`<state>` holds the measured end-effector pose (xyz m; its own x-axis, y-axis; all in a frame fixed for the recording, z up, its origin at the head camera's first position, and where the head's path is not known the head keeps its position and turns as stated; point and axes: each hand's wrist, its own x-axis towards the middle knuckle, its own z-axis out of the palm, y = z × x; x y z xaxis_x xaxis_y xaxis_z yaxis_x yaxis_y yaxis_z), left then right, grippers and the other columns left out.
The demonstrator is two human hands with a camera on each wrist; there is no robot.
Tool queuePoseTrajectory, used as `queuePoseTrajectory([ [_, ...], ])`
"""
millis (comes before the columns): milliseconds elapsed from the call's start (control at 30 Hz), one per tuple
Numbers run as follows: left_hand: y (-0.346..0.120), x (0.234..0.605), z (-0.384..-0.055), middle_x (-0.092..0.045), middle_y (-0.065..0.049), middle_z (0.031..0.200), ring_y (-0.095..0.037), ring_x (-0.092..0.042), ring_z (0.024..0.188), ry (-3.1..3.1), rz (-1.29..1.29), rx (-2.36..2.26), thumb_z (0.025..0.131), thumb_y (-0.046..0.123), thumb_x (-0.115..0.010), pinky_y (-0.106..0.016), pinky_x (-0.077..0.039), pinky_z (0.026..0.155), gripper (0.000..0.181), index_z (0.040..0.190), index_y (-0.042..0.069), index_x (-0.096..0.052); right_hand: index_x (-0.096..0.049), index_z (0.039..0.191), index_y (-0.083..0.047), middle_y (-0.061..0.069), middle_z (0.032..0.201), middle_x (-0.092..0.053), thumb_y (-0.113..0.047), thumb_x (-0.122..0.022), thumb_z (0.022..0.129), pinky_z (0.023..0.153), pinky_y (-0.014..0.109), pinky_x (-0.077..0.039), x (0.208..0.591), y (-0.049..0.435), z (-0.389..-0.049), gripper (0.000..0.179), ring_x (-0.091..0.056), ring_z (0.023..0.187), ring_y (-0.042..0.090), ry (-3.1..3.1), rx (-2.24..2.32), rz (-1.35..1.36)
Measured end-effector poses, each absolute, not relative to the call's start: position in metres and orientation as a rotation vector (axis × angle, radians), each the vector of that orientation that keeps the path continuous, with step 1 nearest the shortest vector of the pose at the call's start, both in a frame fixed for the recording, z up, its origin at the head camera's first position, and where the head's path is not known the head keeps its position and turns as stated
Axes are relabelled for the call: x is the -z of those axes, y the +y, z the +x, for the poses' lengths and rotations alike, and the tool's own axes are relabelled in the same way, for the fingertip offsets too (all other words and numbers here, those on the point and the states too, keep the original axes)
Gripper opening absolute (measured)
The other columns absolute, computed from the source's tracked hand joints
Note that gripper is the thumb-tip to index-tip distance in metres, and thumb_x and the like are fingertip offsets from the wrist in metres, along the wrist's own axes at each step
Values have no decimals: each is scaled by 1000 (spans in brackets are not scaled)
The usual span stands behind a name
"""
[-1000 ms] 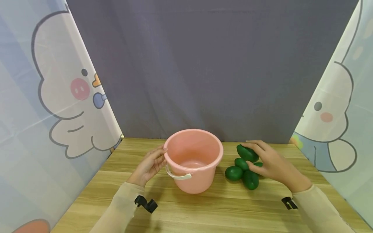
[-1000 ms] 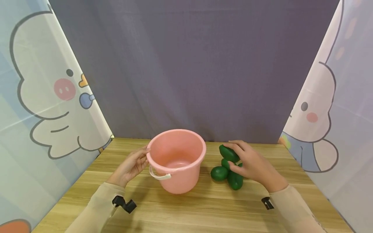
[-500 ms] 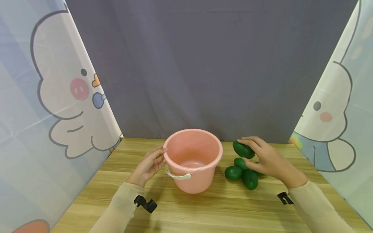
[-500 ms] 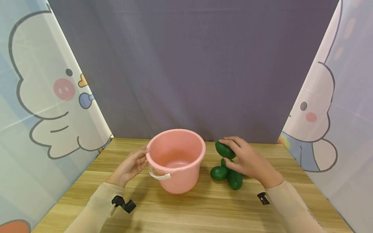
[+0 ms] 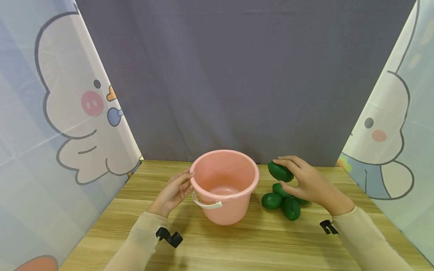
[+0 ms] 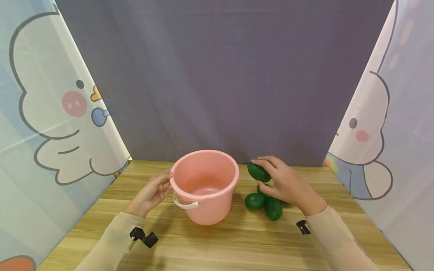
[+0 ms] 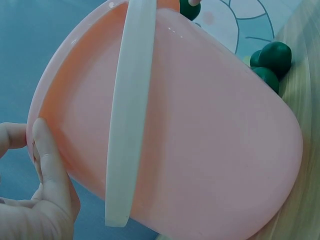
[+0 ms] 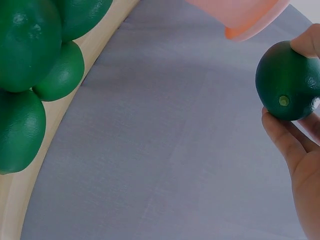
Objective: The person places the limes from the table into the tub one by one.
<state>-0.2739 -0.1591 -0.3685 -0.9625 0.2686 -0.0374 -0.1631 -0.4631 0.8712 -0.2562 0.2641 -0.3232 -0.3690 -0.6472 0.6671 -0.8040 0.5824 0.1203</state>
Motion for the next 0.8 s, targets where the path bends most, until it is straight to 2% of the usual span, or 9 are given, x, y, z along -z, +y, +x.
queuePoseTrajectory([
  [133, -160, 369, -275, -58, -9, 113, -6, -63, 76, 1469, 150, -2482, 102, 6, -55, -11, -57, 66, 50, 147, -4, -36, -57, 137, -2, 15, 130, -58, -37, -57, 95, 101, 22, -45, 320, 261, -257, 55, -58, 116, 29, -2110, -294, 1166],
  [433, -160, 369, -277, -57, -10, 118, -6, -63, 77, 1468, 148, -2479, 102, 6, -54, -11, -57, 68, 53, 150, -3, -35, -57, 137, -5, 13, 133, -58, -43, -53, 98, 87, 49, -58, 312, 252, -257, 55, -58, 118, 29, -2130, -277, 1167],
  [633, -160, 369, -276, -57, -10, 117, -6, -63, 77, 1469, 154, -2474, 102, 7, -54, -12, -57, 68, 53, 150, -3, -34, -56, 139, -7, 12, 134, -57, -34, -60, 93, 88, 51, -58, 310, 248, -259, 54, -57, 119, 30, -2146, -293, 1189],
  [800, -160, 369, -276, -58, -10, 117, -6, -64, 77, 1461, 150, -2483, 101, 6, -54, -11, -57, 68, 52, 149, -4, -35, -57, 138, -8, 11, 134, -58, -35, -59, 93, 89, 50, -58, 307, 244, -261, 53, -57, 119, 29, -2135, -299, 1200],
])
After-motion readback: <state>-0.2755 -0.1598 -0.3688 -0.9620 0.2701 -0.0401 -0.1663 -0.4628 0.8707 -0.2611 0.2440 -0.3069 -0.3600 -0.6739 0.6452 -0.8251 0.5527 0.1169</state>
